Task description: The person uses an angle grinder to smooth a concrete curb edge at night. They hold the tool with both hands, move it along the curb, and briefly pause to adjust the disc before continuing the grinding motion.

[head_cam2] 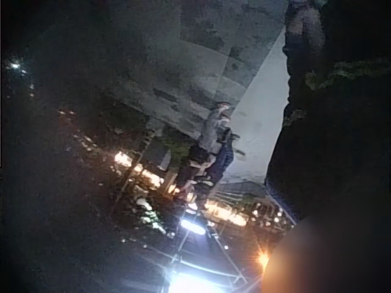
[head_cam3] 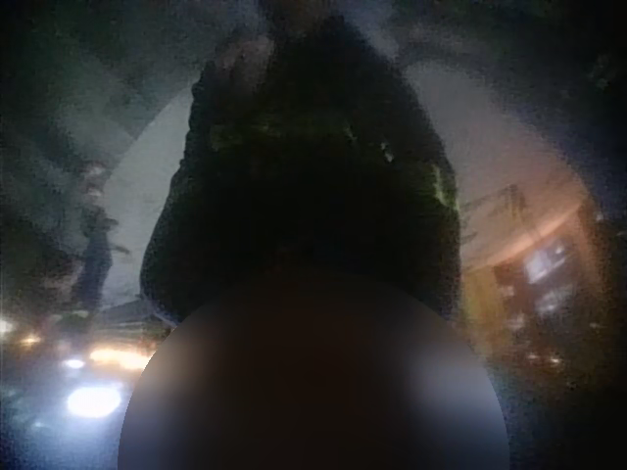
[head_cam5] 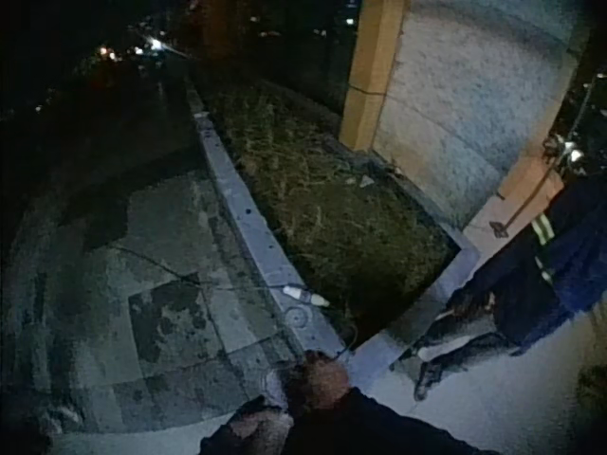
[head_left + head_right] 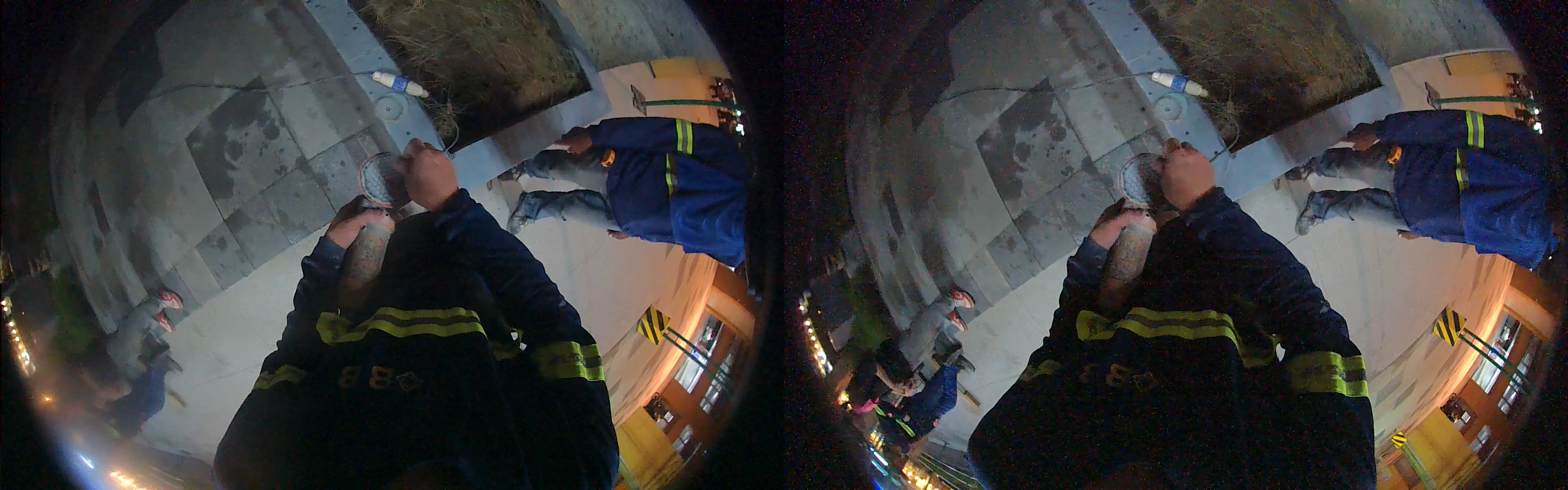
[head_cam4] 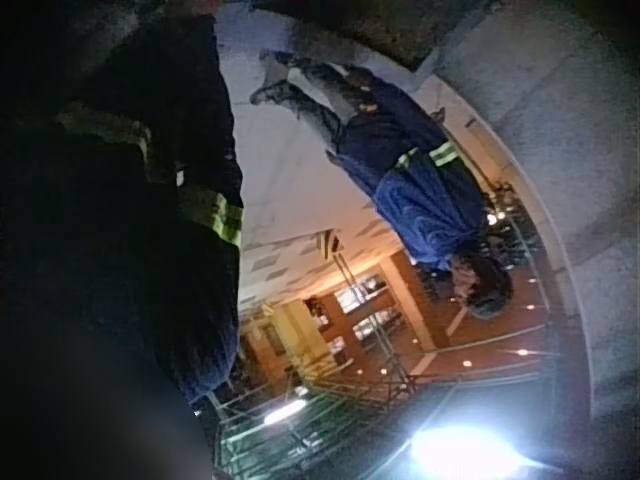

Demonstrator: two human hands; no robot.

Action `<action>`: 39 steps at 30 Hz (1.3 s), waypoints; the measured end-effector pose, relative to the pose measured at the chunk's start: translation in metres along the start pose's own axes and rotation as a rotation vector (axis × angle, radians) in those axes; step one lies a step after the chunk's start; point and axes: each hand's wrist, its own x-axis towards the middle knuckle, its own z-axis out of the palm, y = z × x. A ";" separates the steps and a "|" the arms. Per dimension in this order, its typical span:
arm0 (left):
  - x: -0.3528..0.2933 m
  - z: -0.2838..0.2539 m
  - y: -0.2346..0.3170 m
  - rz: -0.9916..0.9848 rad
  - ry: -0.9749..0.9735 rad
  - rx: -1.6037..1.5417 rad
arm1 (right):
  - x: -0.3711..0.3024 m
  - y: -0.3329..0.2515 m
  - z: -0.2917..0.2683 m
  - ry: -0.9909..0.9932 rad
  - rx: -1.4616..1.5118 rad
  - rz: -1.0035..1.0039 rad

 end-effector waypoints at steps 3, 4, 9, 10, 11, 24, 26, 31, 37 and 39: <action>0.004 0.002 0.004 -0.003 -0.005 0.013 | 0.007 0.003 -0.002 -0.087 -0.061 0.003; 0.007 0.002 0.004 0.014 -0.014 0.015 | 0.011 0.005 -0.006 -0.124 -0.093 -0.060; 0.017 0.008 0.015 0.022 0.065 0.038 | 0.014 -0.040 -0.049 0.014 -0.299 -0.399; 0.018 0.013 0.022 0.044 0.085 0.004 | 0.013 -0.044 -0.056 0.044 -0.295 -0.414; 0.022 0.013 0.022 0.051 0.070 -0.019 | 0.013 -0.047 -0.064 0.074 -0.293 -0.438; 0.029 -0.035 -0.008 -0.075 0.101 0.210 | 0.083 0.014 -0.322 0.571 0.818 -0.633; 0.026 -0.063 -0.021 -0.128 0.153 0.116 | 0.088 0.040 -0.297 0.691 0.910 -0.311; 0.011 -0.108 -0.076 -0.161 0.148 -0.120 | 0.133 0.208 -0.087 0.291 0.045 0.067; -0.036 -0.117 -0.126 -0.287 0.268 -0.474 | 0.140 0.286 0.144 -0.104 -0.064 0.555; -0.045 -0.113 -0.148 -0.358 0.306 -0.582 | 0.133 0.306 0.200 0.204 -0.445 0.419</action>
